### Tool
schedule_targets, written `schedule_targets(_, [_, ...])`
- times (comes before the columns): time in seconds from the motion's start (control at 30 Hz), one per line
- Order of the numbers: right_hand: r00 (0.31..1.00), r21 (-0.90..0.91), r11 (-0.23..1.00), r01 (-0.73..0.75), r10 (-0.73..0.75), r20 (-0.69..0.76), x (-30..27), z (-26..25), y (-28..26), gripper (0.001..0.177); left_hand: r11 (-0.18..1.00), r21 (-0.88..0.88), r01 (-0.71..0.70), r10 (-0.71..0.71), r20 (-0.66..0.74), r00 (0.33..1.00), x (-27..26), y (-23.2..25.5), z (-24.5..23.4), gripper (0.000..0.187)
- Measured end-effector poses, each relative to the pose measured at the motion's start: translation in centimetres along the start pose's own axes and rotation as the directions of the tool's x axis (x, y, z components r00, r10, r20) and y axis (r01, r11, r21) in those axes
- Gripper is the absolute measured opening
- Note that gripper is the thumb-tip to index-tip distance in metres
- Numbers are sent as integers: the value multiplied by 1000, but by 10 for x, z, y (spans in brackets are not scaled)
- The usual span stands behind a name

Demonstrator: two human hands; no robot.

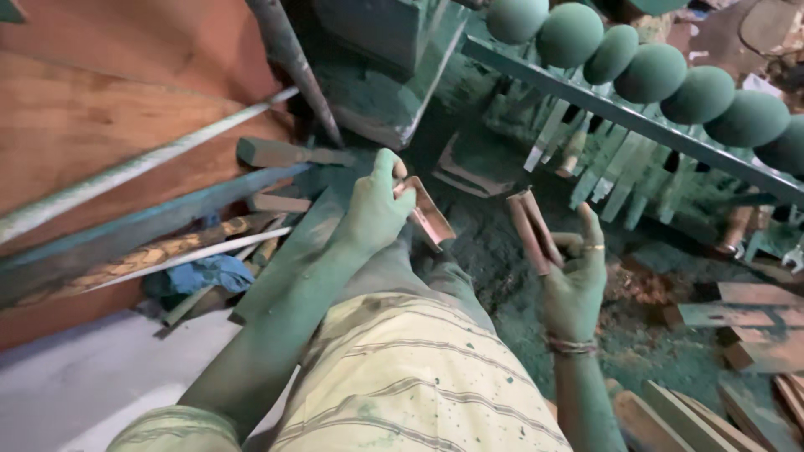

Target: The person uses a sanding block to smooth the surface of green spherical wooden objects mounted on a rotating spindle. The person holds the sanding block against the spinning spheres, moving it along their surfaces to remove roughness and shape them.

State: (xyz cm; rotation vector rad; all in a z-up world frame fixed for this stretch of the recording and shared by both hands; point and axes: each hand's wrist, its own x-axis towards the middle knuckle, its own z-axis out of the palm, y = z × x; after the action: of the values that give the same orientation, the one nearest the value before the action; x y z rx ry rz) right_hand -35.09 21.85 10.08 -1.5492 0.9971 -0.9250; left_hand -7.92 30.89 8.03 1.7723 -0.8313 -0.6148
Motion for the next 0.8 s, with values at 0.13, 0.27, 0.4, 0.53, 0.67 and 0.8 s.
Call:
schedule_targets(0.13, [995,-82,996,-20,28,99,0,-12,-13,23,994,103,-44,38,62,997,-12,-11,8,10])
schedule_targets(0.27, [961,73,991,-114,91,263,-10,13,-20,16,987,16,-163,159,150,976,-22,-8,14,16])
schedule_targets(0.4, [973,120,984,-134,108,204,-19,43,-13,13,924,-111,-366,380,176,908,-38,2,18,37])
schedule_targets(0.53, [991,-52,999,4,3,134,-19,47,-6,12,938,-217,-269,319,243,916,-51,7,15,40])
schedule_targets(0.67, [982,-293,938,184,-167,82,-24,46,-9,17,950,-252,-186,257,289,922,-52,11,12,39])
schedule_targets(0.8, [951,-284,908,308,-291,103,-24,49,-19,30,947,-286,-145,237,322,916,-52,15,9,30])
